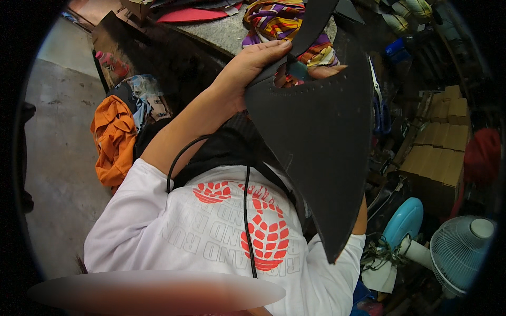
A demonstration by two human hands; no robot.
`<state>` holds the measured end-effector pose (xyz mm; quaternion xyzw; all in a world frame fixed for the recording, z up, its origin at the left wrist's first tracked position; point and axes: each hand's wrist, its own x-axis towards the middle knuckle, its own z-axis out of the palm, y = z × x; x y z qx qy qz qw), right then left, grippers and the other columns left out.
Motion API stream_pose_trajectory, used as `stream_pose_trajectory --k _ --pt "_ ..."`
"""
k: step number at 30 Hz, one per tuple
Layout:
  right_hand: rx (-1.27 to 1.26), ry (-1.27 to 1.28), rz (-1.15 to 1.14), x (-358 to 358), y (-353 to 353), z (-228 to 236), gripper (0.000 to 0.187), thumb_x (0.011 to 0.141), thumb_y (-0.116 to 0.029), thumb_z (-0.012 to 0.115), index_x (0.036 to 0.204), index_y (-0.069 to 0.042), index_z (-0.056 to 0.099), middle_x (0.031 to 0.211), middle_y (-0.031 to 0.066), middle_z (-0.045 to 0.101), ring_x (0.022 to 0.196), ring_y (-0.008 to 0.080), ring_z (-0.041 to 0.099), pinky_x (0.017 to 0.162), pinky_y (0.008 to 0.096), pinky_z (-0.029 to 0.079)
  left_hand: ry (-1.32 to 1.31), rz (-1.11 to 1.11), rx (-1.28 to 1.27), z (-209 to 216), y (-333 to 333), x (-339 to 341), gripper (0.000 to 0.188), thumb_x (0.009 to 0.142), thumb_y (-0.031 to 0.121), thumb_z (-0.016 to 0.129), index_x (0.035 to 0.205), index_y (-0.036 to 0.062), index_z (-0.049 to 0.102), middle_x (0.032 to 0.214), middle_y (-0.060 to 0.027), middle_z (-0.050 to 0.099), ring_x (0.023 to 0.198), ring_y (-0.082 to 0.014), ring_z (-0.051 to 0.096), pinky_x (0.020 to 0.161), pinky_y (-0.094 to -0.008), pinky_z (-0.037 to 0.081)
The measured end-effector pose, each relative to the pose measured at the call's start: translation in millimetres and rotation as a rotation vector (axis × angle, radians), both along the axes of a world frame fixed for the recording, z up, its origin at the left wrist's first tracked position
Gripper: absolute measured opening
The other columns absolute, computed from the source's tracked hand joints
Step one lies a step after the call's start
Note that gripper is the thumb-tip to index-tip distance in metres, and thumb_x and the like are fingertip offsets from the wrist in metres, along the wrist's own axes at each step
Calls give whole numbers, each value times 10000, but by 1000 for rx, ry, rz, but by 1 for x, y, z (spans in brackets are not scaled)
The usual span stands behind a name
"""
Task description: The person smooths the edges of black leather pieces using a blue sanding block and trims them with scissors. They handle multiple pieces one at a time, turning them over to work different edges before placing them back on the table.
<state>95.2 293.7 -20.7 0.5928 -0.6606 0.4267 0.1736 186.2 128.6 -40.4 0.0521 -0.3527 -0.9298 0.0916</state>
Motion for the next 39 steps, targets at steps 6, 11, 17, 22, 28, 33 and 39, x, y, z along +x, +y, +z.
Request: stream_pose_trajectory --k 6,11,17,22,28,33,39 --pt "178 35 238 -9 0 12 337 738 1 726 1067 -5 657 1004 138 639 943 222 628 815 314 518 64 59 24 -1 -2 -13 223 967 196 620 1089 9 625 939 -86 696 752 -129 694 666 -257 603" --pt "104 -442 273 -1 3 18 215 878 -13 630 1087 32 648 959 128 616 917 188 612 814 290 486 149 94 -119 0 -9 -17 244 946 210 655 1083 7 665 929 -72 704 763 -114 692 683 -236 594" --pt "166 -469 291 1 6 20 235 838 29 664 1070 6 692 941 98 636 910 164 626 815 266 490 180 179 -273 -1 -17 -28 263 918 221 695 1074 9 682 921 -73 707 795 -122 696 704 -240 592" --pt "-1 -479 314 -8 3 17 242 831 4 693 1073 9 698 978 97 646 892 169 625 777 272 494 160 171 -299 -1 -19 -29 253 917 210 697 1072 9 687 941 -75 707 814 -117 694 711 -231 588" --pt "125 -346 230 -1 3 17 259 839 10 689 1097 2 680 984 92 646 867 174 635 748 265 492 177 95 -256 7 -24 -33 221 948 218 650 1050 23 675 887 -28 690 757 -98 648 678 -248 543" --pt "121 -427 237 4 3 18 265 850 -3 684 1114 -12 673 965 87 643 880 144 637 772 245 494 183 91 -323 10 -33 -37 167 959 190 641 1010 35 681 883 15 672 738 -53 612 661 -217 506" --pt "77 -950 -66 -2 18 9 194 920 -124 665 1085 -24 684 902 7 644 863 84 601 766 217 472 167 84 -598 14 -68 -51 184 966 215 629 1025 60 708 944 27 673 795 -40 593 724 -205 475"
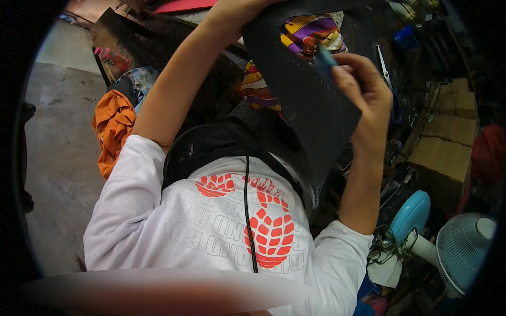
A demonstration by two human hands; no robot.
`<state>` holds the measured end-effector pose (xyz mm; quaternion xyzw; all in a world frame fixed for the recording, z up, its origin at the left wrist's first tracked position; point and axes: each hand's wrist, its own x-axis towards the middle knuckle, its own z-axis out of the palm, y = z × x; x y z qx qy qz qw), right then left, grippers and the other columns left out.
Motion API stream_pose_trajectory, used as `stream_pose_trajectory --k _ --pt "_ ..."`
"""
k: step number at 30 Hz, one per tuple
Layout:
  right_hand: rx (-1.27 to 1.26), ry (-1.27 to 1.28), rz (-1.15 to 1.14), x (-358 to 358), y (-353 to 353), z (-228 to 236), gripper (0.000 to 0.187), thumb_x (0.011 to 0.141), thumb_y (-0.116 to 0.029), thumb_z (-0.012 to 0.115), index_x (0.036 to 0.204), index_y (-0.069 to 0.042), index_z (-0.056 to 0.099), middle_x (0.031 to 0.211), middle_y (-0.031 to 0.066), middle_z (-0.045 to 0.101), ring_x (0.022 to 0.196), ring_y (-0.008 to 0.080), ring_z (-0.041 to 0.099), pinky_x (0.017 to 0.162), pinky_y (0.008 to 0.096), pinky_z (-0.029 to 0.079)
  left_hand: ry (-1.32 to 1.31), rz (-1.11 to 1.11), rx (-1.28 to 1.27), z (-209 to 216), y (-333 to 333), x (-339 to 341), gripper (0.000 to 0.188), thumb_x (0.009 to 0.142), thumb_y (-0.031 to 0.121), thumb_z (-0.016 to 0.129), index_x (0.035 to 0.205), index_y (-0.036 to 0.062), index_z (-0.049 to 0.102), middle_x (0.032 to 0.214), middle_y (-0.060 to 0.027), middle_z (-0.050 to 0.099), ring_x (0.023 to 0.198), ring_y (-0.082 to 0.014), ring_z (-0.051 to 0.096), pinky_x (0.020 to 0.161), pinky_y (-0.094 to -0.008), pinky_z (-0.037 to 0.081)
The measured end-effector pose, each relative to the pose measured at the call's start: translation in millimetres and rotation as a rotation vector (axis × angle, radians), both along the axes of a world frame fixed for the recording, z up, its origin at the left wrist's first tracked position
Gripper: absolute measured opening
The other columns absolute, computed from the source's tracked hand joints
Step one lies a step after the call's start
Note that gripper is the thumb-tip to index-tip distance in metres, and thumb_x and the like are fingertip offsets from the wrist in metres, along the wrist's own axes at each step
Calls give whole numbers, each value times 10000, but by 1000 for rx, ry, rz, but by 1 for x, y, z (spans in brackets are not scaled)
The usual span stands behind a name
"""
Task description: The person smooths the edges of black leather pieces using a blue sanding block and trims them with scissors. They handle multiple pieces one at a time, turning them over to work different edges before placing them back on the table.
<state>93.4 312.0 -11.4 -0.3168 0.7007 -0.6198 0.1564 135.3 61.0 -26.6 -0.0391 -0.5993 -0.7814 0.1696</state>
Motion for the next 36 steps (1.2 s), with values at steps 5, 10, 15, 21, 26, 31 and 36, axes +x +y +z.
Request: stream_pose_trajectory --k 5,10,15,21,26,31,36 --pt "-4 131 -201 -15 15 -3 233 948 -116 623 1167 -38 640 1002 17 642 899 70 590 815 226 481 -218 238 -169 -9 -29 9 377 962 269 606 1253 29 598 1044 -45 643 844 -94 601 695 -223 480" --pt "-60 308 -231 -14 19 19 376 911 -77 609 1277 -2 573 1072 56 629 924 91 586 858 254 477 -128 409 -375 -23 -28 36 497 901 183 627 1344 2 492 958 -34 615 794 -108 598 672 -236 485" --pt "-118 889 -139 -19 -9 46 312 871 -122 726 1177 -90 675 1005 45 694 939 103 646 830 276 510 -407 760 -1092 -24 -11 81 443 894 456 665 1049 43 708 829 -104 716 819 -253 712 742 -370 558" --pt "199 941 76 -13 -85 22 295 917 -90 652 1194 -147 568 996 142 691 941 279 702 751 371 537 -415 611 -802 -41 16 84 413 834 418 713 974 29 708 841 -137 699 788 -289 692 729 -378 532" --pt "395 870 198 -6 -100 -20 256 945 -211 590 1132 -67 493 952 214 656 933 402 642 778 482 500 -312 661 -642 -53 19 75 310 830 272 739 928 -19 691 743 -153 672 687 -244 682 654 -332 526" --pt "267 1007 230 -3 -87 -35 235 920 -136 619 1117 -69 512 1000 162 652 942 360 646 886 460 494 -283 669 -536 -54 25 75 237 854 189 719 893 -40 668 691 -123 660 616 -164 661 576 -279 513" --pt "215 1084 253 -3 -83 -28 253 908 -116 638 1134 -75 533 956 134 670 902 340 659 1003 502 442 -282 678 -575 -54 25 76 210 896 179 694 905 -29 661 687 -55 661 555 -79 620 492 -224 487"
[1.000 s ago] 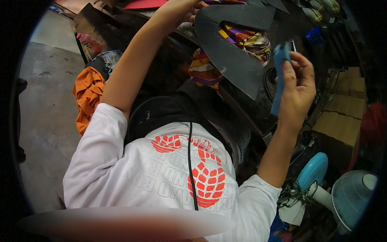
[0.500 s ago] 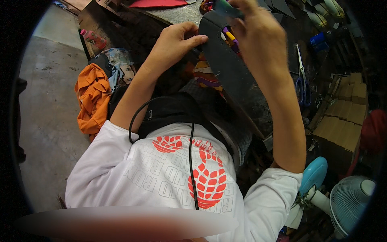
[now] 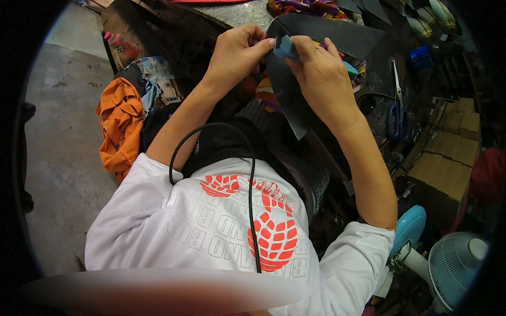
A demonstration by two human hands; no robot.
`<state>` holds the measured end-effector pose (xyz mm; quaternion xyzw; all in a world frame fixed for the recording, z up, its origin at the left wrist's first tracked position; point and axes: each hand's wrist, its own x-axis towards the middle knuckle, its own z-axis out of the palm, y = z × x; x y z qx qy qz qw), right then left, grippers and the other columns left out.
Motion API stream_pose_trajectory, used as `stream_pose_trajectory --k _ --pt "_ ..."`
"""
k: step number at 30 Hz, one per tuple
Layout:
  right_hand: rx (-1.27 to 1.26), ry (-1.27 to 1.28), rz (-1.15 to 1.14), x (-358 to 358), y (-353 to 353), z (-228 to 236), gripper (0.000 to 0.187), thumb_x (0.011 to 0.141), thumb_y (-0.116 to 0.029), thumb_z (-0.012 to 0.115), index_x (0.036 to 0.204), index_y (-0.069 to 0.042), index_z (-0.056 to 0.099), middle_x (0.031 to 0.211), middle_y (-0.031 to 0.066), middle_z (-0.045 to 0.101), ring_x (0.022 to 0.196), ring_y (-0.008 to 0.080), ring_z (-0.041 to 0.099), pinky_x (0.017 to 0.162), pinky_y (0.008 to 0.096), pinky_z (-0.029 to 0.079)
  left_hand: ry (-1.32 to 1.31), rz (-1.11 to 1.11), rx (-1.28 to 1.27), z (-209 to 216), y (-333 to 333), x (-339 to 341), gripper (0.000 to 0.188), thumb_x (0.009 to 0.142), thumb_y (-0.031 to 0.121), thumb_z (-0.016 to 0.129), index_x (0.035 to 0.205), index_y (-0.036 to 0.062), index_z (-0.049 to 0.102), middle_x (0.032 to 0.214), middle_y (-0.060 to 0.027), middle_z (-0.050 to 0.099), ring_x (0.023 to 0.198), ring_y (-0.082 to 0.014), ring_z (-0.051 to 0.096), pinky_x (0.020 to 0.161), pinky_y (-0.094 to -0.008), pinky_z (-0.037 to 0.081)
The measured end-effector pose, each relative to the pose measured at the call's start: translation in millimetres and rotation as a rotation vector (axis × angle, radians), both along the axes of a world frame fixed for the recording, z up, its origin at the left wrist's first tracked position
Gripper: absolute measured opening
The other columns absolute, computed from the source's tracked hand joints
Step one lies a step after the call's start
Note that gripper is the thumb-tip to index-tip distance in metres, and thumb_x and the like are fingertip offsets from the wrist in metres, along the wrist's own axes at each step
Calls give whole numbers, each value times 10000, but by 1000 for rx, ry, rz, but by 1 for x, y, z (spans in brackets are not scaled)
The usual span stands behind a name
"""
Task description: The person smooths the edges of black leather pieces using a blue sanding block and trims them with scissors. They handle multiple pieces one at a time, turning them over to work different edges before placing them back on the table.
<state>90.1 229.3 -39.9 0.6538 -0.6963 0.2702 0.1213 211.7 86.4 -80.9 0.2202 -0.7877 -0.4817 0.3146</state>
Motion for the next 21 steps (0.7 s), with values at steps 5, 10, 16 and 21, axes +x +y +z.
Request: stream_pose_trajectory --k 5,10,16,21 --pt "22 53 -73 -4 19 12 275 902 -117 649 1154 -82 544 899 138 680 868 334 667 1006 493 440 23 -24 117 5 -1 0 252 914 210 683 975 -31 640 686 -56 665 529 -90 623 480 -207 480" --pt "55 28 -159 0 22 6 276 909 -128 645 1157 -63 543 941 169 681 893 365 661 931 454 481 63 -132 290 14 5 2 366 924 227 678 1157 -30 562 777 -86 698 601 -110 668 496 -203 504" --pt "-50 -653 -90 -12 33 23 289 951 -160 632 1210 -60 551 1004 128 695 920 199 670 841 332 501 104 -299 456 16 12 8 386 925 207 674 1220 -2 538 960 -105 709 776 -119 697 610 -225 565" --pt "-370 -480 12 2 55 53 275 909 -65 683 1171 -2 630 1048 75 689 951 123 644 831 254 501 427 -181 882 21 0 -3 246 1001 183 533 1164 -1 541 955 -61 664 816 -129 662 711 -286 573"
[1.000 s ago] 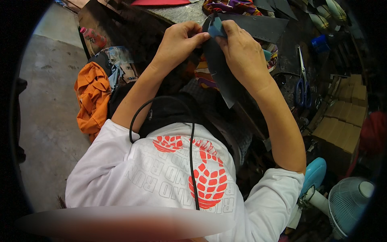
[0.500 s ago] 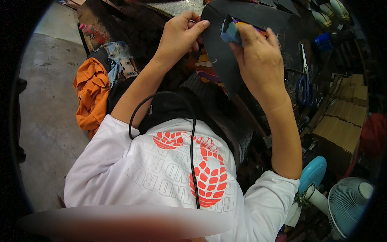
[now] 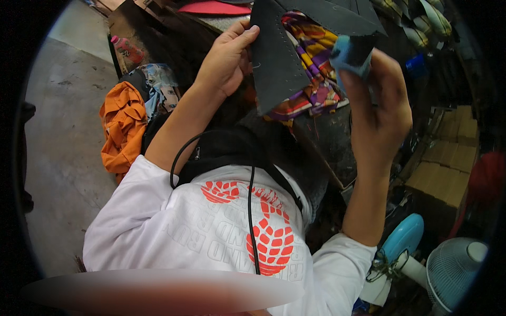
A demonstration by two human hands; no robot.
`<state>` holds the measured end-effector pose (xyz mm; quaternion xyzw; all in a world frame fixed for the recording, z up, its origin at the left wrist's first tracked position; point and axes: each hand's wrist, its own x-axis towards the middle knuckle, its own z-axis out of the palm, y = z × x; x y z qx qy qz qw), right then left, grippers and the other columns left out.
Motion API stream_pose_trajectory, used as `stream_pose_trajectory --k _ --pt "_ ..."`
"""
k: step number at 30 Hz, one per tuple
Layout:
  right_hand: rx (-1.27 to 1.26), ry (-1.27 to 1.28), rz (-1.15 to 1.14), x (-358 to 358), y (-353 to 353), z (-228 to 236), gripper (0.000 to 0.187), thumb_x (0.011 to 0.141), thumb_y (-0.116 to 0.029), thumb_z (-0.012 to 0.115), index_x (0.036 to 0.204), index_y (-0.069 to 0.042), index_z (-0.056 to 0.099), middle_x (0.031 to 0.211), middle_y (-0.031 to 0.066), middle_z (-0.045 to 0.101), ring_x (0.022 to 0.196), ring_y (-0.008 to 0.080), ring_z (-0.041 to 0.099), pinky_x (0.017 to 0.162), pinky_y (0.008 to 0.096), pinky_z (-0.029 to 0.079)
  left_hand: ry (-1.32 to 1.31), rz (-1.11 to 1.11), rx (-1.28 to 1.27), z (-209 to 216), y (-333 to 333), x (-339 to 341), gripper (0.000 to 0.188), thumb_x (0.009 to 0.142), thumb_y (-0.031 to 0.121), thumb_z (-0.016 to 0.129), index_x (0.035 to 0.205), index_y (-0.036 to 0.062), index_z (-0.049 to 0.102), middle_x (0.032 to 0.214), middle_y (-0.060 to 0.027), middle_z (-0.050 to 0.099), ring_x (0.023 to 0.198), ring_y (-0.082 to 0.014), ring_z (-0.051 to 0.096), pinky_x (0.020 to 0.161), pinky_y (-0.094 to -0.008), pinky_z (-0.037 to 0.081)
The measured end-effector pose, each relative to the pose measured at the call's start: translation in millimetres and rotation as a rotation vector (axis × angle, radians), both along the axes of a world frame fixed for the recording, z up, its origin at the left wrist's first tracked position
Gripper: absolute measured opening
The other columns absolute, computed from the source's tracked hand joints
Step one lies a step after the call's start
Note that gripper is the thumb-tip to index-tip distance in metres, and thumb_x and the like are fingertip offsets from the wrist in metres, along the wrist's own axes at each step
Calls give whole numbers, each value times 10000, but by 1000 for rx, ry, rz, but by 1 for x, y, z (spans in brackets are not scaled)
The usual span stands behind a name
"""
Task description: The person smooths the edges of black leather pieces using a blue sanding block and trims them with scissors. They handle multiple pieces one at a time, turning them over to work different edges before placing them back on the table.
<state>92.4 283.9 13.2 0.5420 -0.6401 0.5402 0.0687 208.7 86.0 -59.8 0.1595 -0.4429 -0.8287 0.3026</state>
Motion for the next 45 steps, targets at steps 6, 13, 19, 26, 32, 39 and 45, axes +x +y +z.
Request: stream_pose_trajectory --k 6,13,19,26,32,39,45 --pt "264 -357 -1 20 -5 -11 297 918 -123 684 1173 23 643 1039 90 687 939 125 637 824 251 499 -38 -19 30 12 4 -7 230 1039 188 456 1177 19 528 914 -61 658 744 -126 657 678 -248 565" --pt "269 -457 -68 4 -31 -31 356 939 -251 656 1121 55 644 966 122 697 849 135 634 779 267 496 -49 -110 75 24 27 -2 228 1056 269 443 1131 74 532 636 12 546 421 -63 500 392 -190 405" --pt "220 -362 -29 5 -35 -31 313 938 -216 666 1110 45 653 927 95 690 806 114 623 734 243 488 -62 -229 33 20 28 -4 235 1057 280 439 1132 81 538 586 29 490 382 -53 433 363 -188 356" --pt "62 -586 -16 5 -36 -33 191 927 -106 667 1081 7 677 883 34 668 674 37 548 622 197 447 -46 -228 -30 14 29 -6 265 1053 305 448 1162 83 543 598 29 518 392 -49 449 374 -181 366" --pt "185 -374 -5 14 -18 -25 150 876 -83 694 1006 -12 721 889 21 695 774 49 598 703 200 478 -65 -155 -121 14 27 -7 271 1035 273 482 1147 47 581 835 -11 648 658 -48 620 564 -183 513" --pt "117 -410 -90 17 -14 -20 173 875 -94 706 1036 -30 714 889 23 683 766 65 602 699 203 485 -18 -129 -150 15 27 -12 256 1032 250 493 1142 35 575 850 -20 651 683 -61 634 593 -198 529" --pt "102 -336 99 27 -6 -28 223 847 -45 725 1063 6 697 969 41 682 869 84 613 754 202 476 14 -56 -190 14 23 -18 257 1030 243 500 1151 28 573 870 -19 651 701 -63 633 594 -197 518"
